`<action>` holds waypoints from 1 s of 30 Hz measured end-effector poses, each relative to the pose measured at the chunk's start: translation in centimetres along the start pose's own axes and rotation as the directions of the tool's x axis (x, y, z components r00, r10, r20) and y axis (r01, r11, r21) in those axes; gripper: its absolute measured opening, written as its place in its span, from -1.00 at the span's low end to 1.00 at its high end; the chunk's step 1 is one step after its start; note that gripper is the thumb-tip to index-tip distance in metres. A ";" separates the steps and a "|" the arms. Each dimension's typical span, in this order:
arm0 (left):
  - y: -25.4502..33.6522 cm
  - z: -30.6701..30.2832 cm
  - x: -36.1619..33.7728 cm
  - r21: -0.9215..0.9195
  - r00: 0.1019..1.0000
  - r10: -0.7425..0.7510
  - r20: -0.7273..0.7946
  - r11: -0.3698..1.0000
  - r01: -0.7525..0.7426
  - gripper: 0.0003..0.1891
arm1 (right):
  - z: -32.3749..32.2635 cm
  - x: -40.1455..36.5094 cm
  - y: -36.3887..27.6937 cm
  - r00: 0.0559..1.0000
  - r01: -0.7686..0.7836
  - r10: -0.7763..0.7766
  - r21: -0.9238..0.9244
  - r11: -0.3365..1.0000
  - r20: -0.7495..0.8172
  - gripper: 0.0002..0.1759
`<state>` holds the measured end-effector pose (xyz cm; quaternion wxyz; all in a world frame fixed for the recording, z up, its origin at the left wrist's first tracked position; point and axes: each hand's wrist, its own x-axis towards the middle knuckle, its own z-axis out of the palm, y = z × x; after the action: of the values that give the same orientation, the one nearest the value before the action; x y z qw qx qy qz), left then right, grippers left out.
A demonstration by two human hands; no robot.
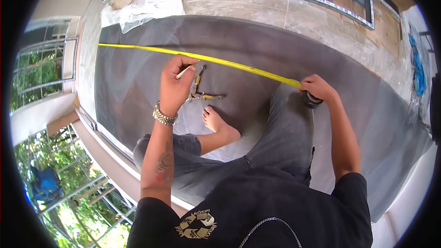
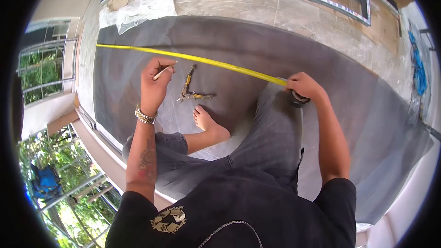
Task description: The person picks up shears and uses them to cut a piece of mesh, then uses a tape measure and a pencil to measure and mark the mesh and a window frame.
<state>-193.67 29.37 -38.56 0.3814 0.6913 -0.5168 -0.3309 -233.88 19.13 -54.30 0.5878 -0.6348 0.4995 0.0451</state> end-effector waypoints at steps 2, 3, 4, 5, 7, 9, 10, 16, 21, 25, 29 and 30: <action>-0.2 1.5 1.2 -0.021 0.995 -0.051 0.086 0.998 0.053 -0.87 | 2.3 1.1 -1.7 0.984 0.167 -0.170 0.054 0.984 0.060 -0.71; -0.5 2.6 2.1 -0.014 0.993 -0.058 0.101 0.998 0.060 -0.87 | 3.5 1.9 -2.6 0.946 0.304 -0.308 0.050 0.951 0.098 -0.71; -1.3 4.0 3.3 -0.001 0.991 0.020 0.134 1.000 -0.020 -0.86 | 5.2 2.6 -3.4 0.958 0.253 -0.261 0.080 0.964 0.119 -0.70; -2.0 5.6 4.5 0.009 0.981 0.097 0.167 0.995 -0.100 -0.85 | 7.2 3.2 -4.3 0.966 0.201 -0.215 0.109 0.973 0.142 -0.69; -3.6 9.6 7.3 -0.177 0.967 -0.084 0.239 0.976 0.128 -0.82 | 10.9 4.4 -6.8 0.981 0.112 -0.121 0.066 0.991 0.153 -0.66; -6.7 14.4 9.9 -0.179 0.947 -0.143 0.288 0.963 0.200 -0.80 | 14.9 5.5 -8.5 0.992 0.078 -0.082 0.046 0.996 0.093 -0.65; -8.3 16.7 10.8 -0.118 0.936 -0.157 0.316 0.972 0.203 -0.79 | 16.8 6.3 -8.7 0.994 0.047 -0.051 0.049 0.998 0.091 -0.65; -16.5 25.0 12.5 0.217 0.954 -0.138 0.265 0.973 0.081 -0.76 | 17.7 9.8 -6.5 0.963 -0.041 0.077 -0.145 0.989 0.258 -0.64; -18.4 26.9 13.2 0.374 0.966 -0.131 0.224 0.926 0.039 -0.75 | 17.7 11.0 -5.6 0.951 -0.122 0.138 -0.077 0.990 0.276 -0.64; -18.2 27.6 13.6 0.323 0.970 -0.031 0.241 0.945 -0.050 -0.78 | 17.5 11.4 -5.8 0.934 -0.165 0.163 -0.023 0.986 0.319 -0.66; -18.2 28.0 13.9 0.340 0.964 -0.012 0.266 0.937 -0.082 -0.79 | 18.5 11.6 -5.1 0.953 -0.175 0.173 -0.014 0.985 0.248 -0.69; -18.4 28.1 14.0 0.340 0.963 -0.015 0.268 0.937 -0.080 -0.79 | 18.6 11.6 -5.0 0.952 -0.168 0.166 -0.011 0.986 0.258 -0.69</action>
<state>-205.66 13.85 -69.21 0.1859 0.6881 -0.6251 -0.3180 -214.82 26.11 -63.97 0.6453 -0.5758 0.4710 0.1739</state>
